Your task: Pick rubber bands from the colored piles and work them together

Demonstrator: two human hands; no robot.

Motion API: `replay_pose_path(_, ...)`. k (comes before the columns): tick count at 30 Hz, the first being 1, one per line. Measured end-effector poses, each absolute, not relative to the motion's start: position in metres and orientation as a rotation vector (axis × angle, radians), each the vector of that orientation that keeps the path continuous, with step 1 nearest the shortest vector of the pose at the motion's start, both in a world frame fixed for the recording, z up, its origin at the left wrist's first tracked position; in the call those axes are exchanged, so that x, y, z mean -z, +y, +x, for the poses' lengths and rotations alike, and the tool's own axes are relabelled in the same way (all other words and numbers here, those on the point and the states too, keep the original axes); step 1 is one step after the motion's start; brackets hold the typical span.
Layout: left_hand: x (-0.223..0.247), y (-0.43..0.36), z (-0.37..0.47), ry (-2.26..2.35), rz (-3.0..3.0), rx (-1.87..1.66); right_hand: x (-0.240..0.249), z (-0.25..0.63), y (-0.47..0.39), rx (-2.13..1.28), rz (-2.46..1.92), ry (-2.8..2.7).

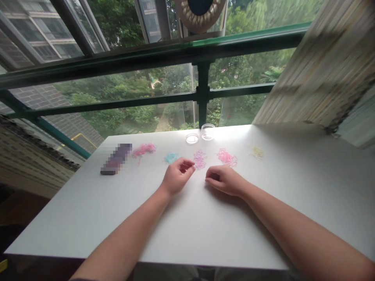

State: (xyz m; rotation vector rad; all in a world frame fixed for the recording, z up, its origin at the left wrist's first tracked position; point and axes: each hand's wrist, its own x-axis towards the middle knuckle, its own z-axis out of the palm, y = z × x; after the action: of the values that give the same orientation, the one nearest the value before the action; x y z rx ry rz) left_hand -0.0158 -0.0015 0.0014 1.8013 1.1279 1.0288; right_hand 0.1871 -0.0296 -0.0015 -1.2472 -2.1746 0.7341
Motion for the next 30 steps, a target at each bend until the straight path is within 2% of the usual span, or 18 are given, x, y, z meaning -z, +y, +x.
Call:
replay_pose_path(6, 0.002, -0.014, 0.023, 0.938, 1.670, -1.024, 0.002, 0.186, -0.031, -0.718, -1.208, -2.150)
replay_pose_path(14, 0.005, -0.019, 0.001, 1.002, 1.726, -1.028, 0.003, 0.184, -0.033, -0.659, -1.153, -2.039)
replay_pose_path(30, 0.011, -0.017, -0.001, 0.769, 1.690, -1.022, -0.003, 0.180, -0.038, -0.566, -0.986, -1.975)
